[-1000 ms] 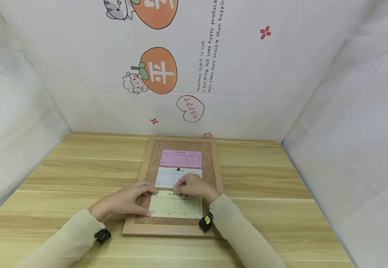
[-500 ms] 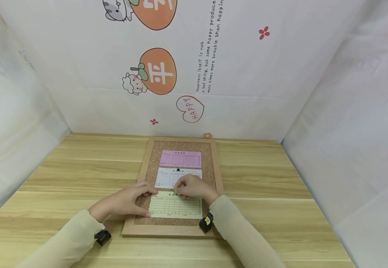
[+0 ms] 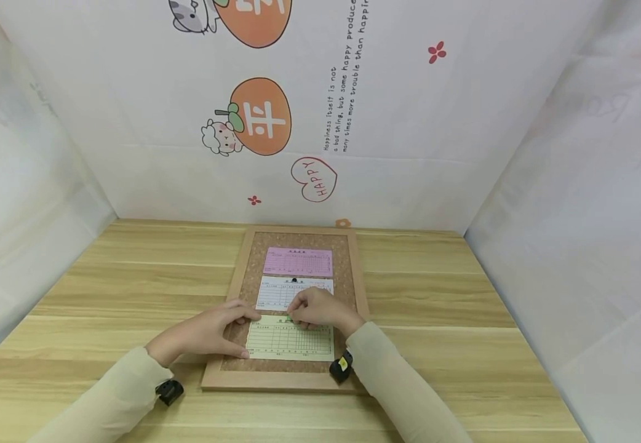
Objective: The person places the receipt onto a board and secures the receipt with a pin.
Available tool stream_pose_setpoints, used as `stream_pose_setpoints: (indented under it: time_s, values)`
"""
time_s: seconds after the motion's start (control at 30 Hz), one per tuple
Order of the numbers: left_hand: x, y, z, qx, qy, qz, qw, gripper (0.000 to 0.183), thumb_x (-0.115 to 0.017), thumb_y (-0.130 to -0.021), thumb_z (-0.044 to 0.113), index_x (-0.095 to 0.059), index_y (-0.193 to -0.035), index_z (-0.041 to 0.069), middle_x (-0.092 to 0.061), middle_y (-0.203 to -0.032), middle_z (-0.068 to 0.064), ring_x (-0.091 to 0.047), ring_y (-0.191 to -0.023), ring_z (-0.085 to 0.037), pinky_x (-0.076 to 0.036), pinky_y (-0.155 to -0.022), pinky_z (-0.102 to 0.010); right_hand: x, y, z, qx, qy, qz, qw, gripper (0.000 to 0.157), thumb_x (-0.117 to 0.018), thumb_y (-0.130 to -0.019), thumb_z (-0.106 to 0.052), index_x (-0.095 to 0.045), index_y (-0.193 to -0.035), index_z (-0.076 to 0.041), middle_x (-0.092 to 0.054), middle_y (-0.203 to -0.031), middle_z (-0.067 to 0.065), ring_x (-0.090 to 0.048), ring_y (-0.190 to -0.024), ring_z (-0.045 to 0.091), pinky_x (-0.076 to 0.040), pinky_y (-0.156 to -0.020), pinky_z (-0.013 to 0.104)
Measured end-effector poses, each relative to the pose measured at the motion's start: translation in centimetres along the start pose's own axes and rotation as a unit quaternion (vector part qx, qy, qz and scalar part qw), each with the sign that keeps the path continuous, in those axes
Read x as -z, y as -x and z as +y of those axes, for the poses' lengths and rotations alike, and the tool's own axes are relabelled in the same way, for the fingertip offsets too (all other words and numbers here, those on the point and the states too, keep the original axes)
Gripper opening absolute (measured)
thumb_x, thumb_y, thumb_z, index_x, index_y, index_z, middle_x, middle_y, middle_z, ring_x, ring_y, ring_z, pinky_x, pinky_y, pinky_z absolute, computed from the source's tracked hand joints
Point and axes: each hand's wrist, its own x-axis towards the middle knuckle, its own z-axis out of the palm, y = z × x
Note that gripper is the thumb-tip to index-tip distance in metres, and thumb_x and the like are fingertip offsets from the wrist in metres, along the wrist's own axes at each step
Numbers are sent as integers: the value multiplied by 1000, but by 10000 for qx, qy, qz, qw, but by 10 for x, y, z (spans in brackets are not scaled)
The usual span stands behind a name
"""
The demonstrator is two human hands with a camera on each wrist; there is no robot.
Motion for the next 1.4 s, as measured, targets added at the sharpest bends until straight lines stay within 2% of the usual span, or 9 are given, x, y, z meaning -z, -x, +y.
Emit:
stream_pose_setpoints:
  time_s: [0.43, 0.83, 1.1, 1.4]
  values:
    - [2, 0, 0, -48, -30, 19, 10000, 69, -84, -82, 38, -58, -136, 5, -53, -131, -2, -53, -114, -20, -46, -100, -38, 0, -1, -5, -19, 421, 168, 9990, 6, -66, -93, -11, -71, -91, -8, -66, -75, 5, -58, -63, 15, -52, -58, 32]
    - [2, 1, 2, -16, 15, 30, 10000, 69, -84, -82, 37, -57, -136, 5, -53, -130, -2, -52, -115, -21, -46, -100, -39, 0, -3, -9, -56, 691, 111, 9975, 6, -65, -92, -9, -71, -90, -9, -67, -74, 4, -61, -62, 17, -52, -57, 32]
    - [1, 1, 1, 91, -53, 27, 9999, 70, -85, -80, 38, -58, -137, 8, -52, -131, 2, -52, -116, -18, -45, -101, -38, 2, -2, -10, 0, 567, -10, 9984, 6, -65, -93, -9, -71, -92, -7, -67, -74, 6, -61, -62, 17, -53, -58, 32]
    - [-1, 0, -1, 96, -74, 3, 9999, 70, -84, -80, 39, -58, -136, 8, -52, -130, 2, -52, -115, -18, -45, -101, -39, 5, 2, -3, 71, 61, -162, 9998, 9, -66, -93, -11, -69, -99, -5, -66, -78, 9, -58, -67, 17, -54, -63, 33]
